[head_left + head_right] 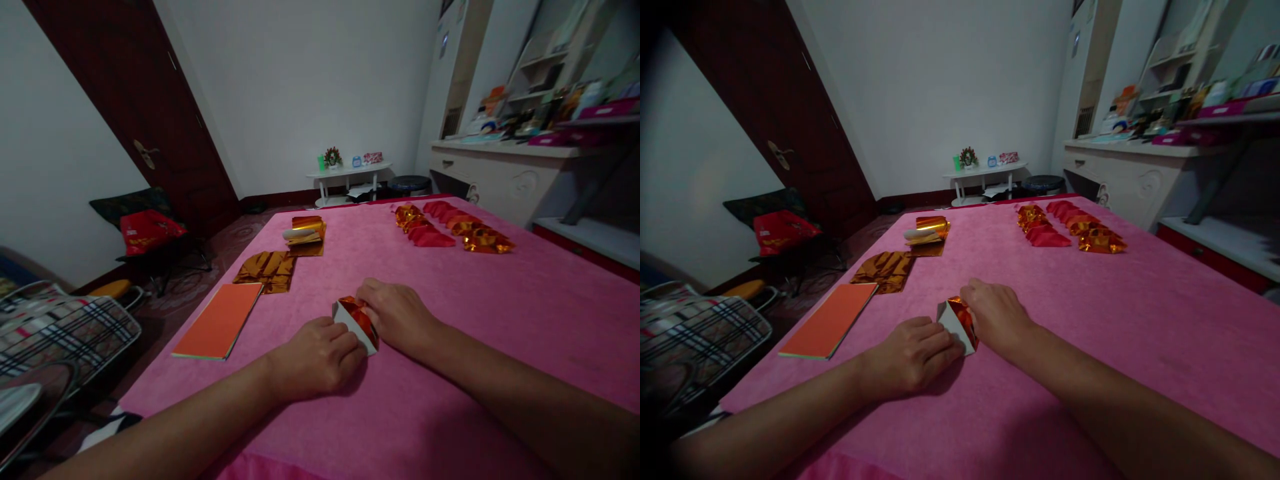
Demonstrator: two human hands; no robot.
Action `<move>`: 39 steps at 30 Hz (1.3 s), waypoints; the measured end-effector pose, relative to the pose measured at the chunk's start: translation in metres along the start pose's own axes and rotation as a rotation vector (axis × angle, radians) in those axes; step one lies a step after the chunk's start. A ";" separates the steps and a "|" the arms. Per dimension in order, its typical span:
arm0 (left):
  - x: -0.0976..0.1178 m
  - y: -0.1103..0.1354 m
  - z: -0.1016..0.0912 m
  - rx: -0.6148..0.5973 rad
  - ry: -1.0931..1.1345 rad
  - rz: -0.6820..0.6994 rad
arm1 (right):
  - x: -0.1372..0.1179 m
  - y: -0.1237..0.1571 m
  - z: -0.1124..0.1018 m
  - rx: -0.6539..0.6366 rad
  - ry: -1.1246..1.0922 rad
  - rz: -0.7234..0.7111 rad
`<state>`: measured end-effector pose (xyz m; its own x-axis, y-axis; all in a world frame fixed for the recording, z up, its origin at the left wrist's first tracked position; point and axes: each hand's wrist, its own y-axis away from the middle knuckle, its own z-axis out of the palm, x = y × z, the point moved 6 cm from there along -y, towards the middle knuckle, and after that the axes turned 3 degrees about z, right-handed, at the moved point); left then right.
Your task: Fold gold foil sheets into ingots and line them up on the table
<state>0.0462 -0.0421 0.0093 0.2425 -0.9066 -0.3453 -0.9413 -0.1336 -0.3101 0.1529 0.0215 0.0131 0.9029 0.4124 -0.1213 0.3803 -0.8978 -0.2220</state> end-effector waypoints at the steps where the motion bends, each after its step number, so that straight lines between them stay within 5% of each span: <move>1: 0.002 -0.003 -0.001 0.009 0.013 -0.011 | -0.001 0.001 0.000 0.012 -0.014 0.013; 9: 0.000 -0.009 0.003 -0.028 0.152 -0.078 | 0.007 -0.004 0.011 0.027 -0.407 0.099; 15: -0.003 -0.010 0.011 -0.053 0.099 -0.117 | 0.014 -0.011 0.020 -0.094 -0.838 0.163; 26: -0.011 -0.017 0.020 -0.118 0.059 -0.289 | 0.045 -0.017 0.017 0.059 -0.755 0.238; 33: -0.011 -0.016 0.021 -0.106 0.087 -0.306 | 0.047 -0.015 0.031 -0.217 -0.625 0.218; 39: -0.016 -0.009 0.019 -0.036 0.194 -0.401 | 0.039 -0.011 0.027 -0.222 -0.450 0.210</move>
<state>0.0549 -0.0184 0.0005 0.5444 -0.8383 -0.0303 -0.7905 -0.5006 -0.3529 0.1781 0.0519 -0.0150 0.8073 0.2021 -0.5545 0.2781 -0.9589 0.0554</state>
